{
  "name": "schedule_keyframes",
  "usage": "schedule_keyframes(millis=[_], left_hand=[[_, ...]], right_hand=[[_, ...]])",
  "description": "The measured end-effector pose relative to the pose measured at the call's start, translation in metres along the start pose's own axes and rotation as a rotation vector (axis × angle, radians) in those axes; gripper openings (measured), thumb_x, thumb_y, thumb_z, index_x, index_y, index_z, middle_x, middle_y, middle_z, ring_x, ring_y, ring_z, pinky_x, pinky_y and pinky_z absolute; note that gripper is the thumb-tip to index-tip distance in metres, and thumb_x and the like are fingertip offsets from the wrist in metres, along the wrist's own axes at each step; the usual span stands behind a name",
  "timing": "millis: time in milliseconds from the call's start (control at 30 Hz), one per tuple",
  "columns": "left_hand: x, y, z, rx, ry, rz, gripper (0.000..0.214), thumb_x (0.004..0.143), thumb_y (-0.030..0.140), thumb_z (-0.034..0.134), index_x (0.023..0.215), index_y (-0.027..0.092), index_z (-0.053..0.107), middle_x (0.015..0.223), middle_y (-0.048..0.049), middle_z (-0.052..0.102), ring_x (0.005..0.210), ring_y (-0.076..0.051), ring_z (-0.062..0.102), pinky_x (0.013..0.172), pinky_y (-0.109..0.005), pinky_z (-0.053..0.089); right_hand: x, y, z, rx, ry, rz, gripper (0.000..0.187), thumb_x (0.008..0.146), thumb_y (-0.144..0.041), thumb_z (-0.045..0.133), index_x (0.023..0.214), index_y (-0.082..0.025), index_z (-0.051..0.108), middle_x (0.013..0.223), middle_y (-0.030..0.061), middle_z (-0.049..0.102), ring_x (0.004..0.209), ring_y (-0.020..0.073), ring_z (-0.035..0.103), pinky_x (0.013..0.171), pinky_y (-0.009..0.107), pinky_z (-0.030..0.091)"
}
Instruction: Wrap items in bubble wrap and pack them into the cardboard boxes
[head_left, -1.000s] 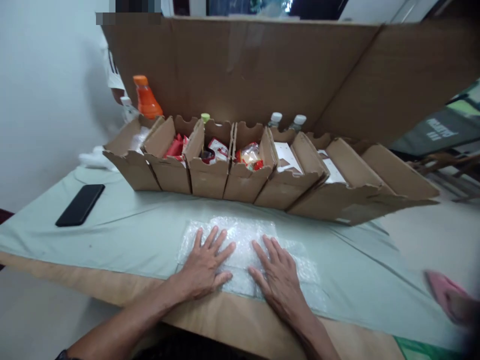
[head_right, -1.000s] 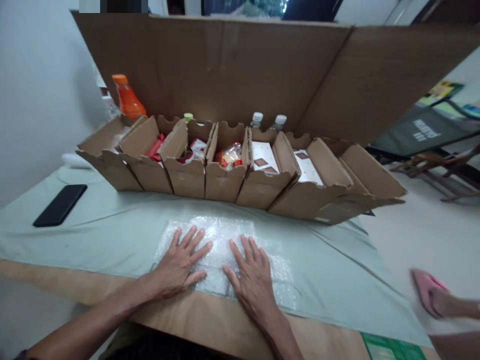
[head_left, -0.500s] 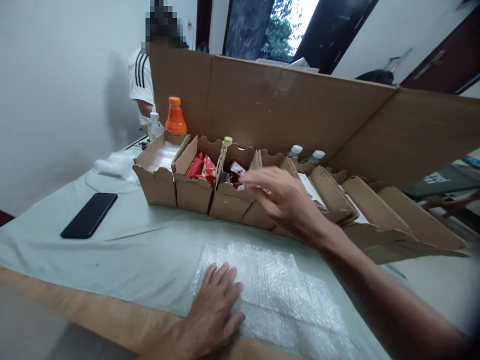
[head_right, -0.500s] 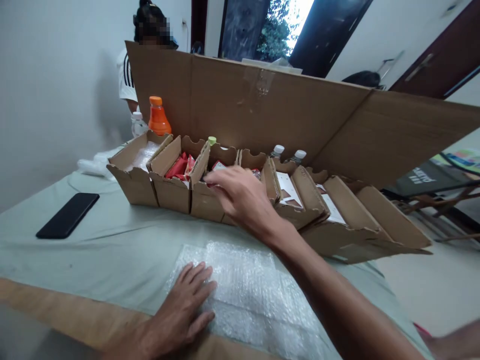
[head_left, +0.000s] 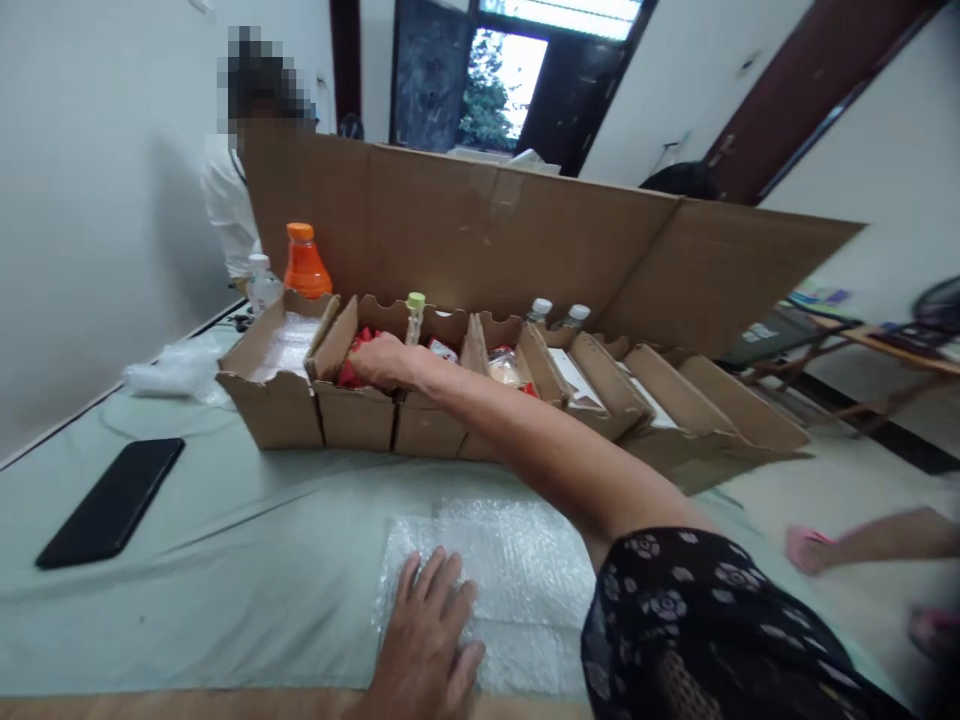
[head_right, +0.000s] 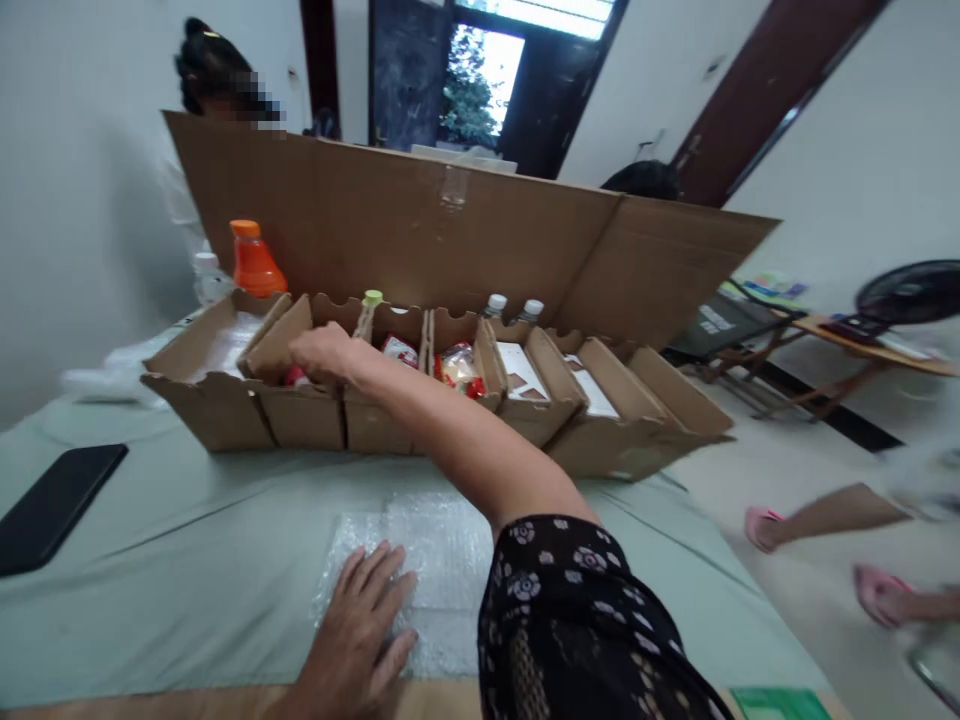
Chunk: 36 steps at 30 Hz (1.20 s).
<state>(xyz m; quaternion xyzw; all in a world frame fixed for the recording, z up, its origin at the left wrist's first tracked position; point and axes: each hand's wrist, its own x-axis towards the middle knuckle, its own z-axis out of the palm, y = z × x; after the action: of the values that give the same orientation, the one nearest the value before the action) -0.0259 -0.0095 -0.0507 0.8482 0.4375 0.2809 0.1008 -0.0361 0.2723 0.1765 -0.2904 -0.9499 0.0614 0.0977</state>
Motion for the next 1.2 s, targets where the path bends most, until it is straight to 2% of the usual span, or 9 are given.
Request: schedule_keyframes(millis=[67,167,300,433,567,700,900,1033,1200], left_hand=[[-0.001,0.000,-0.003,-0.022,0.033,0.017,0.047,0.089,0.025,0.064,0.136,0.026,0.061,0.150,-0.0109,0.060,0.141,-0.037,0.051,0.116,-0.063,0.040],[-0.001,0.000,-0.014,-0.123,0.171,0.043,0.049,0.092,0.020,0.060,0.140,0.028,0.056,0.150,-0.0109,0.058,0.144,-0.035,0.048,0.116,-0.061,0.040],[0.000,0.004,-0.041,-0.470,0.372,-0.217,0.053,0.094,0.026,0.065,0.145,0.034,0.053,0.156,-0.0072,0.051,0.147,-0.033,0.043,0.122,-0.057,0.033],[0.000,0.021,-0.074,-1.158,0.413,-0.622,0.041,0.093,0.047,0.066,0.131,0.030,0.065,0.140,-0.0066,0.064,0.133,-0.033,0.056,0.118,-0.060,0.038],[0.006,0.049,-0.088,-1.733,0.185,-0.726,0.065,0.083,0.077,0.060,0.118,0.024,0.073,0.132,-0.0119,0.069,0.130,-0.040,0.057,0.101,-0.062,0.053],[0.004,0.072,-0.077,-1.762,0.046,-0.822,0.069,0.085,0.072,0.063,0.134,0.024,0.064,0.144,-0.0136,0.060,0.129,-0.038,0.057,0.099,-0.059,0.055],[-0.019,0.082,-0.075,-1.320,0.375,-0.825,0.066,0.083,0.051,0.077,0.142,0.030,0.055,0.149,-0.0099,0.054,0.132,-0.031,0.056,0.101,-0.045,0.055],[-0.024,0.097,-0.096,-1.499,0.201,-0.837,0.057,0.082,0.058,0.075,0.126,0.022,0.067,0.125,-0.0137,0.069,0.120,-0.036,0.065,0.092,-0.048,0.060],[-0.019,0.109,-0.116,-1.527,0.234,-0.963,0.078,0.077,0.046,0.081,0.147,0.022,0.055,0.127,-0.0124,0.071,0.126,-0.039,0.063,0.108,-0.055,0.052]], right_hand=[[-0.012,-0.005,-0.023,-0.083,0.025,0.097,0.031,0.086,-0.011,0.065,0.057,-0.012,0.056,0.075,-0.0010,0.074,0.096,0.0172,0.075,0.084,0.029,0.052],[-0.059,-0.019,-0.065,-0.157,0.271,0.207,0.040,0.094,-0.022,0.033,0.065,-0.007,0.058,0.076,-0.0089,0.069,0.102,0.0154,0.071,0.085,0.032,0.047],[-0.178,-0.047,-0.082,0.261,0.461,0.172,0.017,0.091,-0.025,0.060,0.082,-0.014,0.068,0.074,-0.0067,0.067,0.078,0.0092,0.063,0.074,0.023,0.044],[-0.301,-0.067,-0.032,0.885,0.420,0.346,0.016,0.088,-0.029,0.069,0.079,-0.016,0.066,0.074,-0.0030,0.063,0.069,0.0097,0.055,0.069,0.024,0.044],[-0.369,-0.083,0.040,1.135,0.490,0.576,0.021,0.086,-0.036,0.072,0.077,-0.019,0.066,0.073,-0.0017,0.063,0.071,0.0132,0.056,0.070,0.027,0.046],[-0.395,-0.107,0.085,0.906,0.715,0.745,0.019,0.089,-0.038,0.069,0.081,-0.021,0.067,0.079,0.0009,0.068,0.078,0.0173,0.062,0.076,0.031,0.049],[-0.413,-0.132,0.077,0.321,1.009,0.624,0.014,0.093,-0.016,0.062,0.099,-0.027,0.068,0.091,0.0014,0.073,0.086,0.0205,0.068,0.086,0.040,0.051],[-0.407,-0.155,0.067,0.002,0.878,0.411,0.029,0.089,-0.009,0.062,0.106,-0.031,0.067,0.094,-0.0009,0.076,0.085,0.0211,0.070,0.090,0.045,0.049],[-0.401,-0.183,0.081,0.166,0.688,0.149,0.033,0.092,-0.025,0.066,0.123,-0.034,0.065,0.091,-0.0030,0.076,0.088,0.0203,0.070,0.098,0.045,0.048]])
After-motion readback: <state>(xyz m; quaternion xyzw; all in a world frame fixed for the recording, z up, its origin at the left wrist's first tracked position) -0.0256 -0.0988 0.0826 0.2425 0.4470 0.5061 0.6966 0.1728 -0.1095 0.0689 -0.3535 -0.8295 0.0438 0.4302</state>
